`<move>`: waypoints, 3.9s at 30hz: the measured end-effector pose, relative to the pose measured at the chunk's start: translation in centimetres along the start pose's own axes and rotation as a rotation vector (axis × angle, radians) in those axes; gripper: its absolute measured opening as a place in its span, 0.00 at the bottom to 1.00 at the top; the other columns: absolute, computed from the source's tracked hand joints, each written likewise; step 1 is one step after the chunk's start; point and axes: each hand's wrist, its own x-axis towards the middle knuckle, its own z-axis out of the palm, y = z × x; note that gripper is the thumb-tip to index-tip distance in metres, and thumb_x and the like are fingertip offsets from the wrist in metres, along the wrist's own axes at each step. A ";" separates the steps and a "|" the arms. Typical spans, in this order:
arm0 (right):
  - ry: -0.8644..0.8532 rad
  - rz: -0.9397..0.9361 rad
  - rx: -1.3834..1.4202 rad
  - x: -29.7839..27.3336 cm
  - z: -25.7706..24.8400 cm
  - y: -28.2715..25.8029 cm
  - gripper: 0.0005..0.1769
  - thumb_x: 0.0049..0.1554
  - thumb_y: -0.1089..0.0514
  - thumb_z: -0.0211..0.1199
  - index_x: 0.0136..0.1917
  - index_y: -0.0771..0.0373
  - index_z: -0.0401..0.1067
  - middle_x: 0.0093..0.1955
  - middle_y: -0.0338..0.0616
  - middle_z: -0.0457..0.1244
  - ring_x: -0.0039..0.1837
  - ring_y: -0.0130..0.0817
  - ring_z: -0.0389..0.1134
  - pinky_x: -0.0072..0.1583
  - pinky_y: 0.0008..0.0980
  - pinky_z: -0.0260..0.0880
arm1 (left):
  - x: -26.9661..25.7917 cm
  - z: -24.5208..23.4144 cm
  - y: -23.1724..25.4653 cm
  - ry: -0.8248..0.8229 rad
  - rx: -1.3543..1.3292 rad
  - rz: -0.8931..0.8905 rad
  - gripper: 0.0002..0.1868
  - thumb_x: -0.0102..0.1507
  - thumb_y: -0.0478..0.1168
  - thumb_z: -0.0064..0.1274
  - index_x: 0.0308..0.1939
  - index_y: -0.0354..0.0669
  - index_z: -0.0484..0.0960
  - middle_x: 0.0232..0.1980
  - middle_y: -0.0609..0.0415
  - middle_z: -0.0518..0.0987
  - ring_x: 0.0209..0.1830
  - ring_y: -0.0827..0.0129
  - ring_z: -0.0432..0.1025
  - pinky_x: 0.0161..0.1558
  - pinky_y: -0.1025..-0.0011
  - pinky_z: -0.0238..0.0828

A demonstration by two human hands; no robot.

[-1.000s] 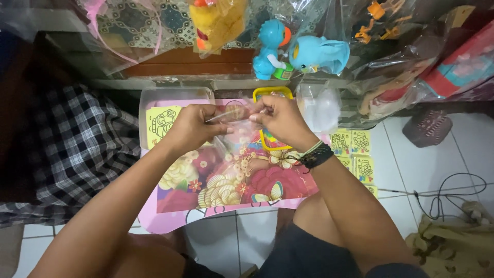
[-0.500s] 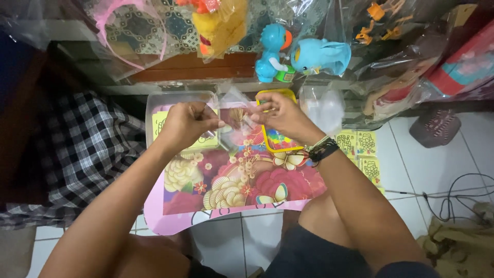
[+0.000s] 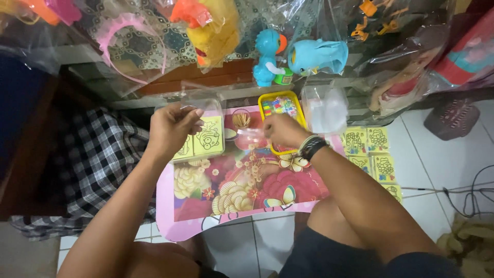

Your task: The person places small printed cards and colorful plastic toys into clear plastic bags by hand.

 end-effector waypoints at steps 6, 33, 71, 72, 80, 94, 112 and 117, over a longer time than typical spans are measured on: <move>-0.060 -0.004 -0.226 1.9 5.3 -2.5 0.08 0.54 0.48 0.65 0.45 0.47 0.82 0.42 0.43 0.72 0.52 0.46 0.76 0.53 0.45 0.78 | -0.6 0.5 -0.3 -0.057 -0.114 0.089 0.11 0.67 0.35 0.59 0.50 0.30 0.84 0.43 0.37 0.85 0.37 0.60 0.81 0.39 0.68 0.83; 0.862 -0.430 0.551 -6.7 -5.8 -12.6 0.09 0.58 0.59 0.71 0.53 0.60 0.77 0.49 0.41 0.66 0.50 0.33 0.70 0.50 0.25 0.70 | -1.8 4.2 1.9 -0.210 -0.047 0.031 0.09 0.60 0.33 0.66 0.44 0.40 0.89 0.34 0.45 0.87 0.27 0.73 0.77 0.35 0.73 0.80; 0.185 -0.120 -0.096 13.3 12.4 -17.0 0.49 0.41 0.41 0.82 0.65 0.71 0.67 0.61 0.62 0.63 0.60 0.53 0.67 0.62 0.44 0.67 | -2.7 -9.8 0.5 0.279 0.125 0.493 0.10 0.55 0.24 0.63 0.39 0.35 0.86 0.32 0.57 0.85 0.25 0.78 0.75 0.29 0.80 0.72; 0.190 -0.099 -0.153 13.2 12.6 -17.5 0.43 0.40 0.43 0.83 0.60 0.70 0.71 0.60 0.60 0.63 0.57 0.51 0.68 0.60 0.44 0.69 | -2.7 -9.8 0.4 0.263 0.092 0.473 0.10 0.55 0.24 0.62 0.38 0.35 0.86 0.32 0.57 0.85 0.26 0.78 0.77 0.29 0.80 0.73; 0.264 -0.145 -0.220 12.4 13.2 -18.1 0.39 0.44 0.43 0.80 0.56 0.72 0.69 0.57 0.61 0.60 0.49 0.54 0.68 0.53 0.48 0.70 | -2.1 -9.8 -0.2 0.271 0.111 0.538 0.10 0.54 0.24 0.60 0.39 0.36 0.85 0.31 0.57 0.84 0.27 0.78 0.76 0.31 0.79 0.74; 0.410 -0.171 0.302 11.7 12.9 -18.4 0.24 0.42 0.66 0.75 0.52 0.67 0.71 0.33 0.40 0.64 0.34 0.36 0.60 0.40 0.35 0.65 | -2.0 -9.6 0.2 0.279 0.114 0.543 0.11 0.53 0.24 0.61 0.38 0.36 0.85 0.32 0.56 0.84 0.28 0.77 0.76 0.31 0.77 0.74; 0.825 -0.258 0.949 -5.4 -9.5 -11.6 0.07 0.68 0.64 0.61 0.48 0.62 0.66 0.36 0.43 0.66 0.34 0.29 0.73 0.35 0.27 0.78 | -1.3 -2.9 2.5 0.058 0.044 0.224 0.12 0.54 0.37 0.67 0.42 0.53 0.89 0.32 0.57 0.87 0.28 0.74 0.80 0.38 0.75 0.76; 0.785 -0.432 1.098 -6.7 -10.8 -9.8 0.09 0.70 0.63 0.58 0.48 0.62 0.61 0.38 0.52 0.67 0.38 0.38 0.75 0.42 0.34 0.83 | -2.4 0.7 4.5 -0.122 -0.023 0.170 0.11 0.56 0.33 0.69 0.41 0.42 0.87 0.32 0.50 0.88 0.28 0.75 0.80 0.36 0.76 0.78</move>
